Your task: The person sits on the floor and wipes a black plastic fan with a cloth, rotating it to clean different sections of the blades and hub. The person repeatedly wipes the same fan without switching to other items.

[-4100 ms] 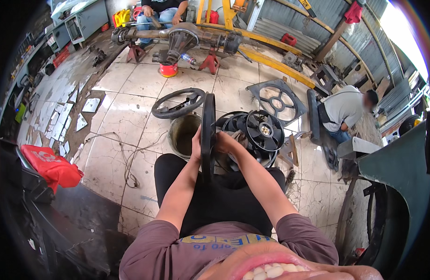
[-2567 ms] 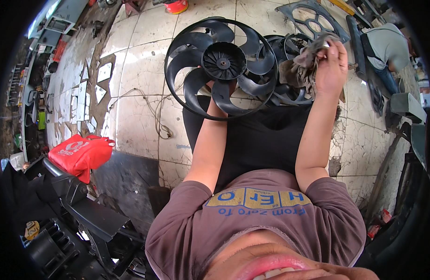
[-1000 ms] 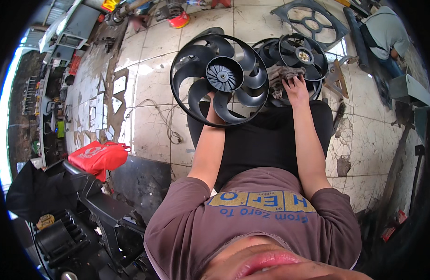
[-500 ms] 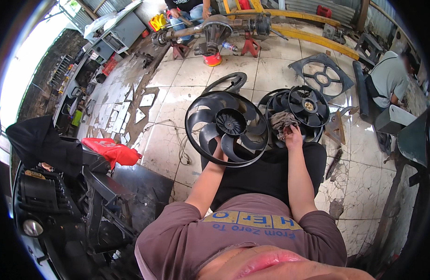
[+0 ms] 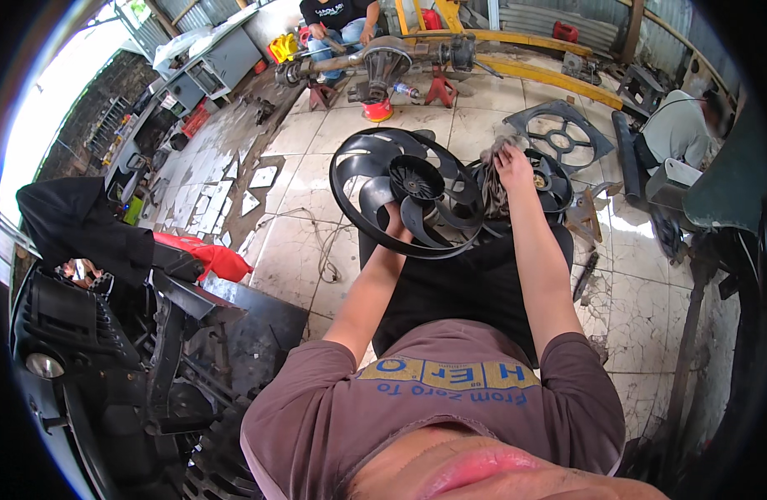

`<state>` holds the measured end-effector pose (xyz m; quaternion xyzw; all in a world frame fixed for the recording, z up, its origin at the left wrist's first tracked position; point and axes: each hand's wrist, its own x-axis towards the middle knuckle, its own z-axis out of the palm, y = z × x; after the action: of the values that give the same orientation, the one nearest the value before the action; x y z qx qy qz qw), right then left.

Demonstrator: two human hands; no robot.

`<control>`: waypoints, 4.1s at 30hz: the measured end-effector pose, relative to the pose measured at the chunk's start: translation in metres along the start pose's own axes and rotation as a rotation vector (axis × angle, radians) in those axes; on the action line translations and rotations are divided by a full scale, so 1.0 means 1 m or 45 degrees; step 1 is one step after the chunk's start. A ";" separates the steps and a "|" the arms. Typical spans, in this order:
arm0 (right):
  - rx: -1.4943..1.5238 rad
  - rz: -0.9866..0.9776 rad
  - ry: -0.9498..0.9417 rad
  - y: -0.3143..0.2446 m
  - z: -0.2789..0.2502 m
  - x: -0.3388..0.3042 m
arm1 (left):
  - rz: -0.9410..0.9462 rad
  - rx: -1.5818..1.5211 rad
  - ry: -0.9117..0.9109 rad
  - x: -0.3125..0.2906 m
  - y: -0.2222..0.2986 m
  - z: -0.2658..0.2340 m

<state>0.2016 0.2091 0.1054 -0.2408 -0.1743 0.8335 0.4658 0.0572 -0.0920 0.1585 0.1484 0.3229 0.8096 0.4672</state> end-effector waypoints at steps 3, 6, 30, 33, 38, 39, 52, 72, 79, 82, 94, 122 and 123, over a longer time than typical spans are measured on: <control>-0.044 -0.031 -0.006 -0.012 0.030 -0.005 | 0.023 0.006 -0.002 0.008 0.008 0.007; 0.013 -0.029 -0.113 -0.055 0.019 0.022 | 0.024 -0.023 -0.085 0.027 -0.007 0.036; -0.260 -0.020 -0.138 -0.081 0.088 0.066 | 0.076 -0.299 0.212 0.033 0.044 0.170; -0.359 -0.065 -0.137 -0.101 0.100 0.072 | 0.052 -0.287 0.280 0.035 0.049 0.177; -0.455 -0.149 -0.170 -0.136 0.116 0.076 | -0.031 -0.155 0.309 0.045 0.048 0.193; -0.464 -0.162 -0.178 -0.140 0.125 0.072 | -0.011 -0.110 0.252 0.050 0.048 0.190; -0.445 -0.267 -0.165 -0.165 0.144 0.024 | -0.157 -0.304 -0.355 0.143 0.057 0.191; -0.854 -0.287 -0.140 -0.176 0.152 0.003 | -0.397 0.089 -0.145 0.173 0.029 0.181; -0.934 -0.287 -0.200 -0.216 0.163 0.038 | -0.369 0.109 -0.335 0.167 0.045 0.198; -0.931 -0.297 -0.155 -0.225 0.182 0.054 | -0.395 0.118 -0.286 0.170 0.052 0.207; -0.681 -0.420 -0.013 -0.181 0.210 0.120 | -0.227 0.110 -0.380 0.204 0.050 0.216; -1.338 -0.429 -0.236 -0.205 0.148 0.183 | -0.419 0.229 -0.550 0.339 0.001 0.188; -1.365 -0.469 -0.217 -0.200 0.149 0.183 | -0.441 0.175 -0.584 0.344 0.000 0.181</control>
<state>0.1739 0.4584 0.2872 -0.3410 -0.6486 0.5503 0.4003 -0.0234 0.2706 0.2729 0.3014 0.2836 0.6395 0.6479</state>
